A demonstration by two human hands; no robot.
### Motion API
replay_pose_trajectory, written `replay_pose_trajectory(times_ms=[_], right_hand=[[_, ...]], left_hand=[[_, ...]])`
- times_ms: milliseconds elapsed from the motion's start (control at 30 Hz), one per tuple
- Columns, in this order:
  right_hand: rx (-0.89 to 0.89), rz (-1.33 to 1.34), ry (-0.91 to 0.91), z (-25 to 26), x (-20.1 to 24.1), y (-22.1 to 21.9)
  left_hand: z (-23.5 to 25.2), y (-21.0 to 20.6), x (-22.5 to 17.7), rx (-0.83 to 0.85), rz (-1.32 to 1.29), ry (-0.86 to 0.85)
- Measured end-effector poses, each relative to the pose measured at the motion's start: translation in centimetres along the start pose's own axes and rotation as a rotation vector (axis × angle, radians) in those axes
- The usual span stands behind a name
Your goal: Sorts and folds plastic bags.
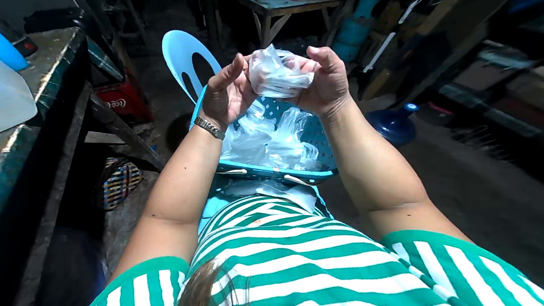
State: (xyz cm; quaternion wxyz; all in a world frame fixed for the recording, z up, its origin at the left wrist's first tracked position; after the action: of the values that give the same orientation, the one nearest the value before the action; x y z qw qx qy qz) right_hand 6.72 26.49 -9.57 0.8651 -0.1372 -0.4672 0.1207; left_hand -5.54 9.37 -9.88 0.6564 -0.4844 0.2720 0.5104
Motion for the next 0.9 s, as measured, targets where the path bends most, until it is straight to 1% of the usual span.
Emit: replay_pose_trajectory(times_ms=[33,67,100,167,200,233,300,333,400,467,500,533,567,600,633,667,700,733,767,800,867,900], right_hand=[[0.084,-0.031,0.017,0.0,-0.1,0.2],[0.132,-0.064,0.029,0.0,0.0,0.2],[0.124,-0.105,0.035,-0.1,0.0,-0.1],[0.015,-0.222,0.017,-0.2,0.2,-0.7],[-0.064,-0.299,0.001,-0.1,0.2,-1.1],[-0.142,-0.371,-0.008,0.0,0.2,-1.3],[-0.264,-0.500,0.021,0.4,0.2,-1.4],[-0.289,-0.553,0.048,0.5,0.3,-1.2],[-0.318,-0.652,0.097,0.6,0.5,-0.6],[-0.323,-0.822,0.090,0.5,0.6,0.1],[-0.319,-0.928,0.067,0.5,0.7,0.5],[-0.315,-1.038,0.037,0.5,0.8,0.8],[-0.306,-1.138,0.009,0.5,0.9,1.1],[-0.285,-1.212,-0.019,0.5,1.0,1.1],[-0.257,-1.257,-0.045,0.4,1.2,0.9],[-0.221,-1.285,-0.064,0.2,1.4,0.3],[-0.166,-1.308,-0.085,0.0,1.8,-0.6],[-0.080,-1.327,-0.101,-0.4,2.5,-2.1],[0.043,-1.345,-0.096,-1.0,3.3,-3.8],[0.198,-1.347,-0.069,-2.0,4.0,-5.4],[0.551,-1.338,0.007,-5.0,4.6,-7.8],[0.692,-1.345,-0.016,-6.9,4.5,-8.5]], left_hand=[[0.0,0.2,0.1,-0.035,0.014,-0.020],[0.0,-0.1,0.1,-0.122,0.040,-0.029],[0.1,-0.7,0.0,-0.286,0.060,-0.022],[0.8,-1.3,-0.1,-0.628,0.173,0.023],[1.2,-1.2,-0.1,-0.762,0.253,0.031],[1.4,-1.1,0.0,-0.851,0.344,0.025],[1.3,-0.9,0.0,-0.912,0.487,0.006],[1.2,-0.8,-0.1,-0.918,0.500,0.012],[1.1,-1.1,-0.3,-0.919,0.444,0.054],[1.1,-1.1,-0.3,-0.918,0.417,0.079],[1.1,-1.0,-0.3,-0.917,0.450,0.089],[1.1,-0.8,-0.3,-0.911,0.543,0.113],[1.0,-0.4,-0.4,-0.888,0.712,0.164],[0.8,0.0,-0.5,-0.838,0.937,0.253],[0.7,0.2,-0.6,-0.748,1.169,0.389],[0.7,0.2,-0.5,-0.620,1.344,0.549],[0.8,0.2,-0.2,-0.480,1.452,0.691],[0.8,0.2,0.0,-0.379,1.516,0.788],[0.9,0.2,0.1,-0.327,1.540,0.827],[0.9,0.3,-0.1,-0.315,1.530,0.825],[0.8,0.4,-0.7,-0.340,1.470,0.780],[0.7,0.6,-0.9,-0.358,1.432,0.746]])
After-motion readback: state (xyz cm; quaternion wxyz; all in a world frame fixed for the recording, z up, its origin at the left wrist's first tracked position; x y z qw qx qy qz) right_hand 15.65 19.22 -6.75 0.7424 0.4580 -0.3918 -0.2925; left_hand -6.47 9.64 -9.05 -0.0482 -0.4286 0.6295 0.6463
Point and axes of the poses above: each hand's wrist, its own z-axis towards the middle knuckle, its own y-axis out of the back of the hand, x = y × z, the point moved 1 cm from there along z, towards the middle knuckle, and after that the axes turned 12 degrees about y, right-handed, at the moved point
